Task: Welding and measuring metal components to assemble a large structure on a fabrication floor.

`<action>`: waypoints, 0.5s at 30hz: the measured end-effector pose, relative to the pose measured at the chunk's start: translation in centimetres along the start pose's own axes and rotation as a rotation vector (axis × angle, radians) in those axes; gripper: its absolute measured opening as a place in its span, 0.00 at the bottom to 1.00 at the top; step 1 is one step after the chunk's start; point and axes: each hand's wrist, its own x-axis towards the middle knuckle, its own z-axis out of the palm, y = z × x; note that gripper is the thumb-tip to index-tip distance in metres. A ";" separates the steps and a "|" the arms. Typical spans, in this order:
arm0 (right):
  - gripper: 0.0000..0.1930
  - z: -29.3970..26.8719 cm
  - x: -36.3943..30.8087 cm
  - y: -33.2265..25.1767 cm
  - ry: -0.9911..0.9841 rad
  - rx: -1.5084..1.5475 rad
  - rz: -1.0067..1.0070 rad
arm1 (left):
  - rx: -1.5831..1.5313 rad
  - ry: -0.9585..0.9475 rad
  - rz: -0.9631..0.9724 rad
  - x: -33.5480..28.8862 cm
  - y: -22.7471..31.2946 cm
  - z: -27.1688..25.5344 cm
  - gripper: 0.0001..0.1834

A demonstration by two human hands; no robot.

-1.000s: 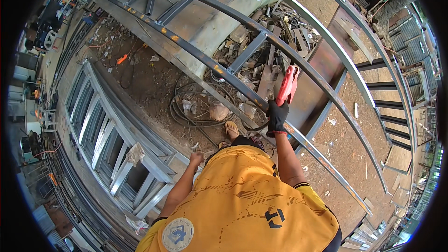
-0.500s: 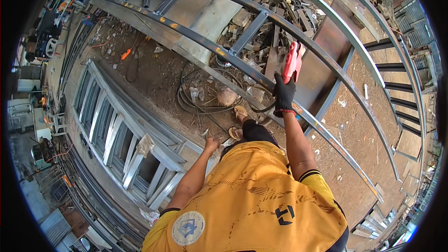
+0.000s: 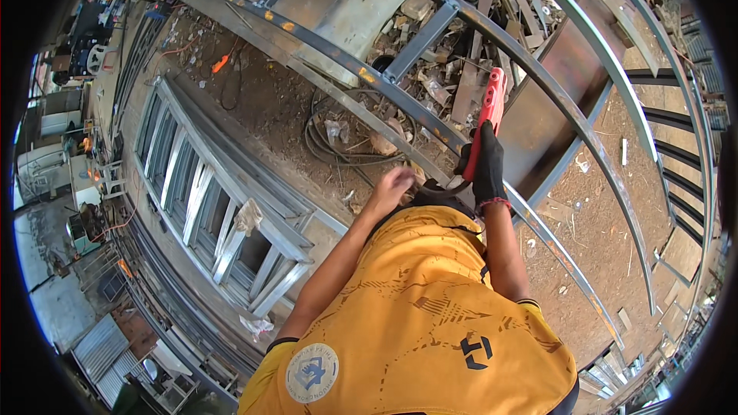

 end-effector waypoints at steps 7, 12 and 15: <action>0.27 -4.2 -1.5 -4.7 -0.194 -0.140 0.266 | 0.053 -0.309 0.044 6.5 10.2 8.6 0.18; 0.29 -4.0 0.4 -4.5 -0.243 -0.198 0.303 | 0.042 -0.254 -0.058 8.0 9.3 10.3 0.20; 0.26 -3.3 0.8 -4.3 -0.277 -0.175 0.340 | 0.082 -0.137 -0.026 8.7 8.2 9.6 0.22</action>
